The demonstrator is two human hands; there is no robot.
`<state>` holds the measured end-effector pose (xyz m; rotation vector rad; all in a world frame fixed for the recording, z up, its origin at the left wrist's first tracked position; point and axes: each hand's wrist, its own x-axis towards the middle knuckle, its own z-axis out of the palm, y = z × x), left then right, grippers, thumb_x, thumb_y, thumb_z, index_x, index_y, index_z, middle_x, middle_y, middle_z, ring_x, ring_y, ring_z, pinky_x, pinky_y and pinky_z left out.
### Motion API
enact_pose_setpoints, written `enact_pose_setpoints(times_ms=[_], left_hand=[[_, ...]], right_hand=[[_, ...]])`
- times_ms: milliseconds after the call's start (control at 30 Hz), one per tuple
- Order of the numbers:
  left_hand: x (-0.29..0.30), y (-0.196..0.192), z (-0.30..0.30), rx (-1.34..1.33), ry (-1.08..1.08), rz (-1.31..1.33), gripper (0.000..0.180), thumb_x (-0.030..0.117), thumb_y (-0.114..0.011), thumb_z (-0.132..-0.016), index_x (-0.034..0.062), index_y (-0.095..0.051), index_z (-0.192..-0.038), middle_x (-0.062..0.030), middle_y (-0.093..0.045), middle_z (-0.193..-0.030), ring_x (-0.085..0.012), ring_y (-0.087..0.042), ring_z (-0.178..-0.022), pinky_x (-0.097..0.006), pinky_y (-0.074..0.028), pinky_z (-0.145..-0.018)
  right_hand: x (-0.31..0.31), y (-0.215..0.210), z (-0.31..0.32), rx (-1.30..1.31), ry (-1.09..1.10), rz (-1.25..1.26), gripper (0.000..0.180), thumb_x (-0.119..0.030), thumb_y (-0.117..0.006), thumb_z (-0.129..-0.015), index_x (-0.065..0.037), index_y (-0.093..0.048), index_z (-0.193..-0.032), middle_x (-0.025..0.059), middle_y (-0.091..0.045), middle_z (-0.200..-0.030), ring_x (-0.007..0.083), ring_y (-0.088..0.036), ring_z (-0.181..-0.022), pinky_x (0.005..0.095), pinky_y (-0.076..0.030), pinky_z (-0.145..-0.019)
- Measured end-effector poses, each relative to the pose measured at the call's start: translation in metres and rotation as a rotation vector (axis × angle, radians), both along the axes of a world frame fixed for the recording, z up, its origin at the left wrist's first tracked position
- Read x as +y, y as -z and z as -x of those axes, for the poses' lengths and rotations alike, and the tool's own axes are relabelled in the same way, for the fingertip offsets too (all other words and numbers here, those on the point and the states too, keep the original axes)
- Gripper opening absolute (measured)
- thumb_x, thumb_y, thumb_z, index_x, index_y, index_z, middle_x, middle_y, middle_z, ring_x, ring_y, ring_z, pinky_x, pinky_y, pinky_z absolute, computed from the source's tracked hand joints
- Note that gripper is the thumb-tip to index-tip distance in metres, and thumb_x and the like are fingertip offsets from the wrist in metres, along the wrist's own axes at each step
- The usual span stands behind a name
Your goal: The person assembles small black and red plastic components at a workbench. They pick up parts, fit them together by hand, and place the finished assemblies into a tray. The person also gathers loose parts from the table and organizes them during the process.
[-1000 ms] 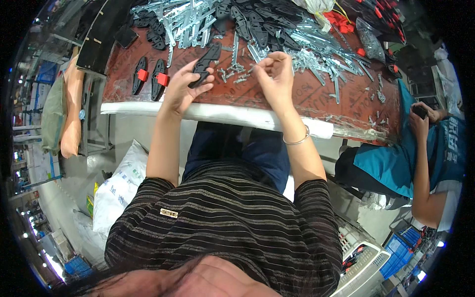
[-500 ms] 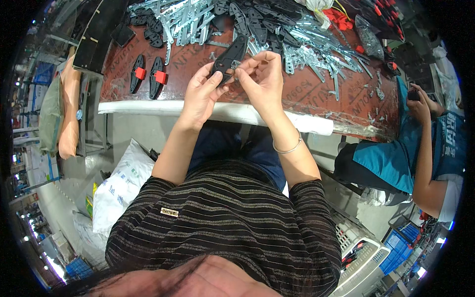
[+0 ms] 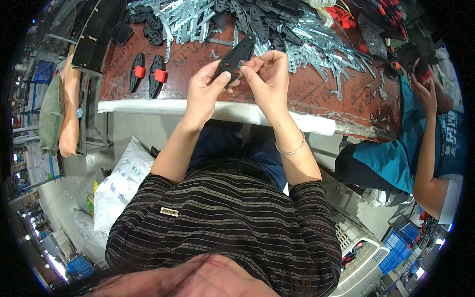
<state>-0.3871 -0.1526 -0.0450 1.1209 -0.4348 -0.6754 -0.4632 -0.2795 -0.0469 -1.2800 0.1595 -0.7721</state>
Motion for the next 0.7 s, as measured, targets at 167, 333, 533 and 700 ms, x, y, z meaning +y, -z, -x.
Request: enact_pose_setpoints(times_ms=[167,333,533,700], left_hand=[[-0.007,0.007,-0.005,-0.163,0.032,-0.019,0.033,0.008,-0.058,-0.091,-0.0024,-0.054,-0.122,-0.0061,-0.063,-0.103,-0.0106,-0.062,-0.088,-0.023,-0.051,-0.075],[-0.022,0.01,-0.024,-0.093,-0.006,-0.013,0.037,0.015,-0.059,-0.092,0.0004,-0.051,-0.125,-0.0093,-0.055,-0.118,-0.0131,-0.057,-0.099,-0.025,-0.049,-0.079],[-0.037,-0.001,-0.032,0.257,0.354,0.008,0.025,0.015,-0.061,-0.091,0.0044,-0.056,-0.113,-0.0021,-0.061,-0.101,-0.0081,-0.061,-0.084,-0.022,-0.051,-0.066],[-0.059,0.015,-0.047,0.259,0.223,0.034,0.023,0.009,-0.061,-0.089,0.0044,-0.055,-0.112,-0.001,-0.063,-0.094,-0.0076,-0.062,-0.082,-0.021,-0.053,-0.066]], right_hand=[[-0.013,-0.016,0.002,0.2,0.042,0.236,0.037,0.001,-0.068,-0.079,-0.002,-0.05,-0.111,0.0032,-0.057,-0.093,0.0093,-0.055,-0.084,0.025,-0.047,-0.071],[-0.035,-0.026,0.0,0.07,0.377,1.193,0.029,0.0,-0.068,-0.059,-0.008,-0.066,-0.087,0.0062,-0.06,-0.082,0.0257,-0.057,-0.078,0.0344,-0.048,-0.065],[-0.068,-0.026,-0.006,-0.064,0.357,1.443,0.037,-0.004,-0.07,-0.063,-0.012,-0.066,-0.099,0.0057,-0.061,-0.094,0.0252,-0.06,-0.086,0.035,-0.05,-0.071],[-0.176,-0.013,-0.013,0.333,0.606,1.341,0.036,-0.008,-0.068,-0.074,-0.011,-0.06,-0.109,0.0084,-0.061,-0.107,0.0295,-0.055,-0.101,0.0382,-0.046,-0.087]])
